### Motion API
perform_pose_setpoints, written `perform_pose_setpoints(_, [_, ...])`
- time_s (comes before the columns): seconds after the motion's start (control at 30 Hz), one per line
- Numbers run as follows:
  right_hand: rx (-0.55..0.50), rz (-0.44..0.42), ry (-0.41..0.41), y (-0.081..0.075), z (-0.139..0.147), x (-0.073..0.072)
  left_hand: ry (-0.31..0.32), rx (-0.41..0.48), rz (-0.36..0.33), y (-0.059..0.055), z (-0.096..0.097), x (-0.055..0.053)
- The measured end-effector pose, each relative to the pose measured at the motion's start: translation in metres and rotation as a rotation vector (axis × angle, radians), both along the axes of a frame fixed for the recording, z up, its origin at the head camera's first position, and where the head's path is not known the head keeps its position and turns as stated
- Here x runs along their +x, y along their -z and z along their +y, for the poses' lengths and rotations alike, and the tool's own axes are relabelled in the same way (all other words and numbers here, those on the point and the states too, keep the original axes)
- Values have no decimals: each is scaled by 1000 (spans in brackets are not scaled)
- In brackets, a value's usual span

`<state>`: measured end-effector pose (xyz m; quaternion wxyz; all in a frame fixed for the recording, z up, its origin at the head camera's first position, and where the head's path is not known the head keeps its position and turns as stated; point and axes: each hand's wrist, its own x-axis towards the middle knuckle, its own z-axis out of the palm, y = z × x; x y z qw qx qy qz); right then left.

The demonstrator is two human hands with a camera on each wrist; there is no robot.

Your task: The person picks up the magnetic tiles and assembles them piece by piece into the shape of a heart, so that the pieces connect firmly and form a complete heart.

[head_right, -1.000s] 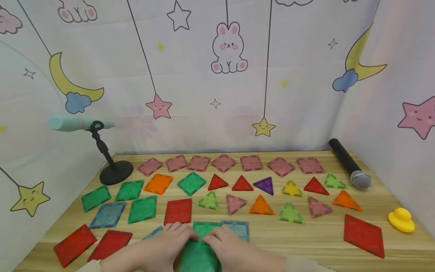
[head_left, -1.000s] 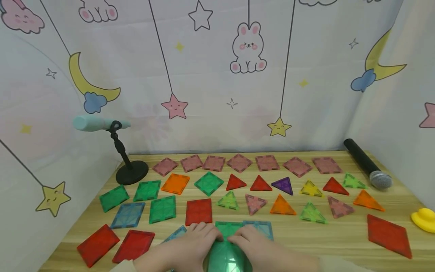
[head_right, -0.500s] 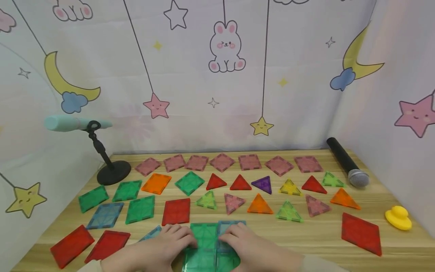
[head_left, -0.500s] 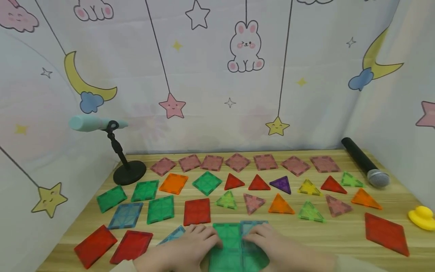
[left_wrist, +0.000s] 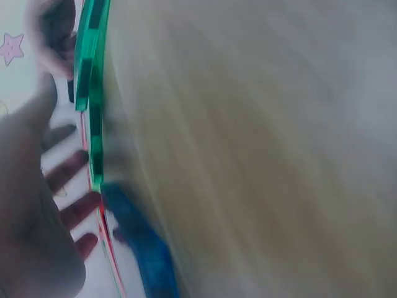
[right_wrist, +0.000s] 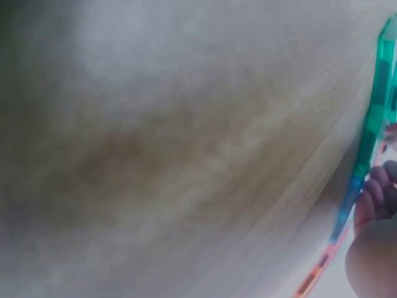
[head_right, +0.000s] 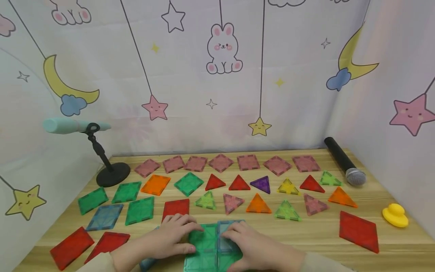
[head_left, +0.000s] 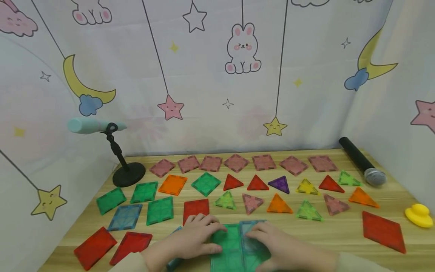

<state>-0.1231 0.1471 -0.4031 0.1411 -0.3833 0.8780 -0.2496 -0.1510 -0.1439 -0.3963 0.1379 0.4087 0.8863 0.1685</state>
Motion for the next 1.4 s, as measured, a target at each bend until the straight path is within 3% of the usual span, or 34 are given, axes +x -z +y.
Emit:
perform_pose_setpoints(0.07, [2, -27, 27, -1, 1, -1, -35, -30, 4, 0, 3, -2])
perform_pose_setpoints(0.2, [7, -3, 35, -1, 0, -2, -71, -75, -5, -2, 6, -3])
perform_pose_setpoints(0.43, [-2, -20, 19, -1, 1, 0, -91, -118, -33, -3, 9, -2])
perform_pose_setpoints(0.7, [-14, -11, 29, 1, 4, 0, -66, -134, 104, 0, 13, 1])
perform_pose_setpoints(1.07, [48, 14, 55, 3, 20, -3, -68, -109, 146, 3, 13, 1])
perform_pose_setpoints(1.3, [55, 30, -16, 2, 27, -8, -81, -138, 220, 3, 12, -2])
perform_pose_setpoints(1.4, [50, 41, 8, -1, 36, -9, -71, -142, 229, 3, 13, -3])
